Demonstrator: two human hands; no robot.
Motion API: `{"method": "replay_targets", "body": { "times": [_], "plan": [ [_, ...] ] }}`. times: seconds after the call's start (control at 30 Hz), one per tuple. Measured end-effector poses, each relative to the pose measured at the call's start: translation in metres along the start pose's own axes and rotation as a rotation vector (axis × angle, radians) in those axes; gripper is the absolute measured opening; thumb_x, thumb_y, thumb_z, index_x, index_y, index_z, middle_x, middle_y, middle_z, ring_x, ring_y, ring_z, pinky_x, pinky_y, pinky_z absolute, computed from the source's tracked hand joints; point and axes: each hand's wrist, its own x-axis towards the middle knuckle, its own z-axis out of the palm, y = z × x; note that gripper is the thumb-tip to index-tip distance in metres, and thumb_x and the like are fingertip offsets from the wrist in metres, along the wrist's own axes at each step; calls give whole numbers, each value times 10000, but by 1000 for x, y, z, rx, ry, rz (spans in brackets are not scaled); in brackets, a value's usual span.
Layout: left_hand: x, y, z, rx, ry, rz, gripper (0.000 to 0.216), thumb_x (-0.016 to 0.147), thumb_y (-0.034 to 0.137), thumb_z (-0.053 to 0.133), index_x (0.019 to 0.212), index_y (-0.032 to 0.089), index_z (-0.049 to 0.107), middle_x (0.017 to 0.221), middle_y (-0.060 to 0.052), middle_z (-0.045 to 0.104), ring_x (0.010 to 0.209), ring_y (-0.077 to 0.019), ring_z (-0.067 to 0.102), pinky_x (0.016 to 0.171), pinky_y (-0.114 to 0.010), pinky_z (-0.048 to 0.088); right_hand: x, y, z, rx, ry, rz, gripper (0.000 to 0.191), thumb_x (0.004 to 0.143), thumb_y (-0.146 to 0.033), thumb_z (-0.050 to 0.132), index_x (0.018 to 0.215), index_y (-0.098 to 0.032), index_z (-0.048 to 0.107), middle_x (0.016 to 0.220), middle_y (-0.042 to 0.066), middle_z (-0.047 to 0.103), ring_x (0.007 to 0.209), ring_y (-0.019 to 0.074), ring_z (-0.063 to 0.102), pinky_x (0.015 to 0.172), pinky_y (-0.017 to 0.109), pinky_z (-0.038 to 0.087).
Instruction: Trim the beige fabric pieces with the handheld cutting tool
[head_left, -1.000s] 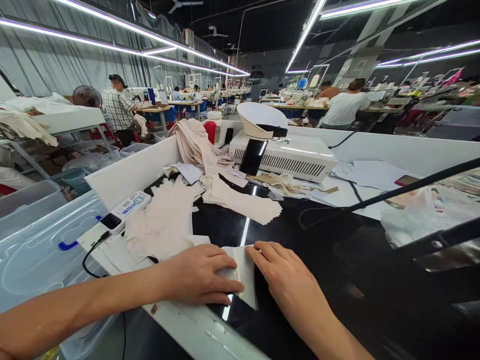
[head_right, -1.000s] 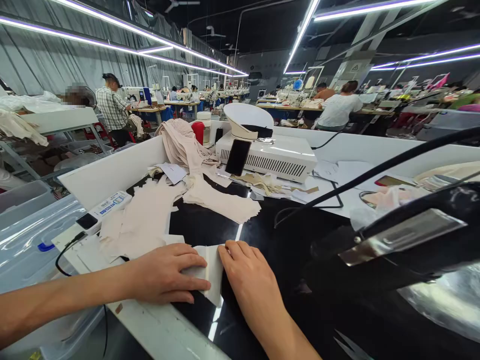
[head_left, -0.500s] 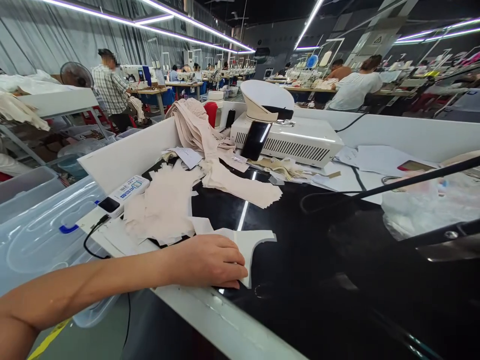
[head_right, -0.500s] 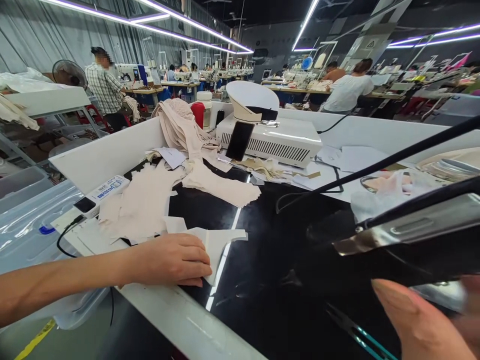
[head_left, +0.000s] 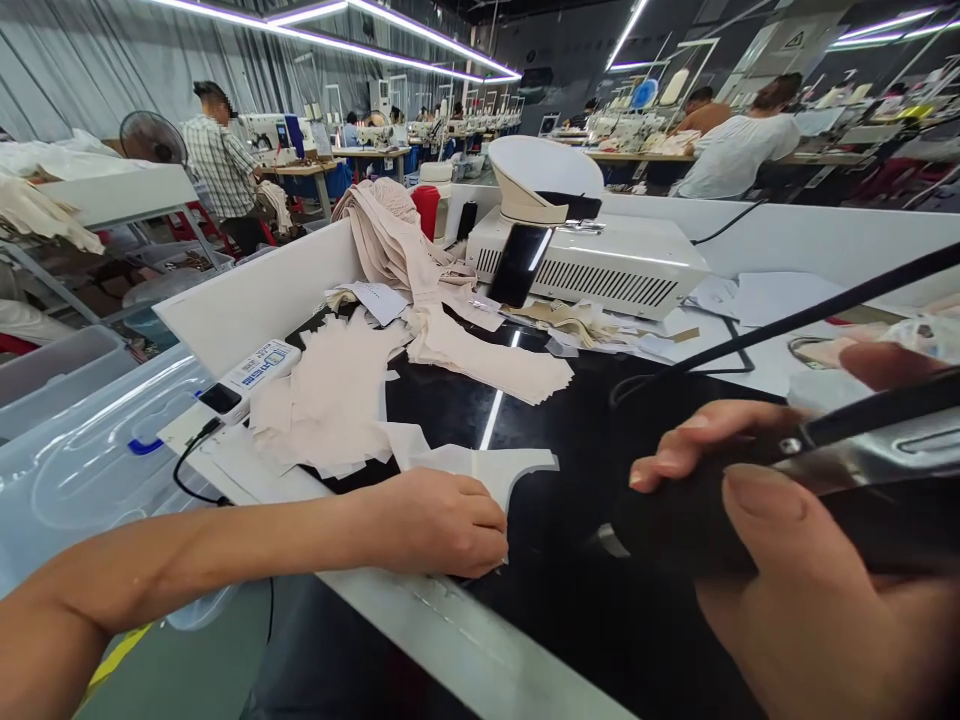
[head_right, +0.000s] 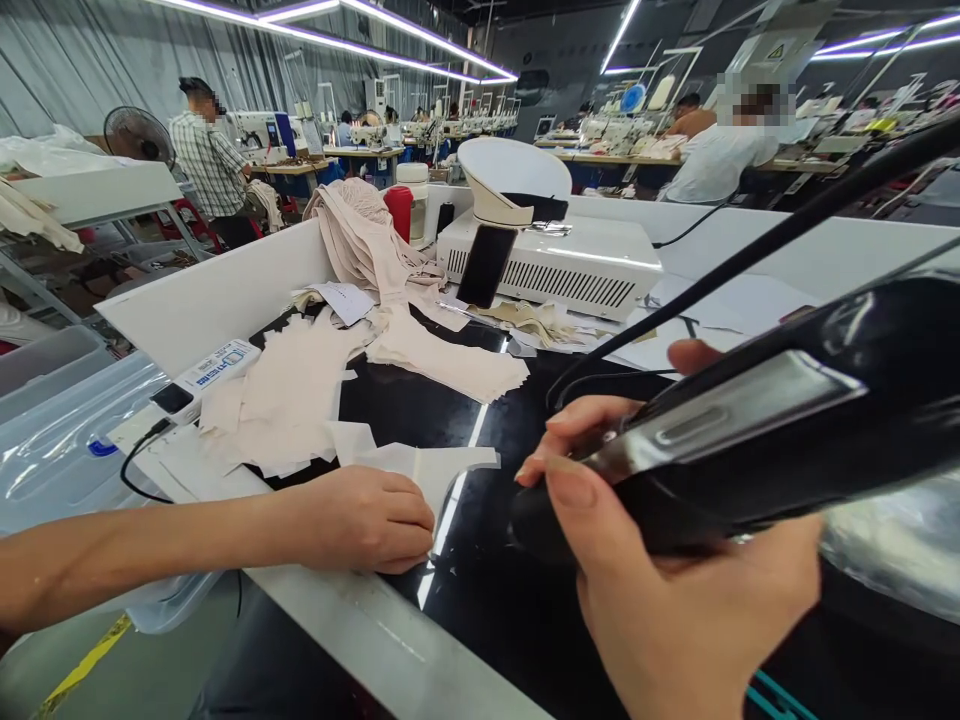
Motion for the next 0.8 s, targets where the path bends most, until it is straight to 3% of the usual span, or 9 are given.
{"method": "replay_targets", "body": {
  "times": [0.17,0.37,0.5,0.63,0.8],
  "plan": [
    [0,2,-2,-129,34,-99,271,1249,215,684,1016,187,820,1143,-55,909,997,-209,828,1021,-333,650,-19,-11,4,50,-131,134,620,955,-559,1040,1461,-449,701,932,-24,702,728,263,688,742,501,694],
    [2,0,-2,-250,-4,-180,235,1218,206,720,1013,200,835,1181,-47,934,1035,-222,857,1024,-336,641,-24,-10,4,141,-180,159,682,908,-709,1060,1401,-429,681,907,-32,673,704,238,689,698,484,700],
    [2,0,0,-274,16,-181,202,1207,200,745,1032,201,845,1204,-52,937,1047,-225,866,1015,-347,646,-23,-8,9,167,-146,166,644,894,-660,1090,1363,-428,714,903,-38,689,723,242,690,690,462,696],
    [2,-1,1,-274,38,-157,168,1203,193,765,1058,192,852,1215,-55,935,1072,-223,869,1051,-330,645,-21,-8,11,267,-207,151,507,929,-492,1097,1308,-421,769,897,-36,763,720,253,714,665,452,716],
    [2,-3,-3,-241,46,-150,247,1301,291,661,1178,169,836,1213,-74,922,1082,-223,856,1074,-326,626,-19,-9,8,302,-218,144,460,922,-445,1105,1286,-442,823,872,-51,797,720,242,731,667,432,729]
  ]
}}
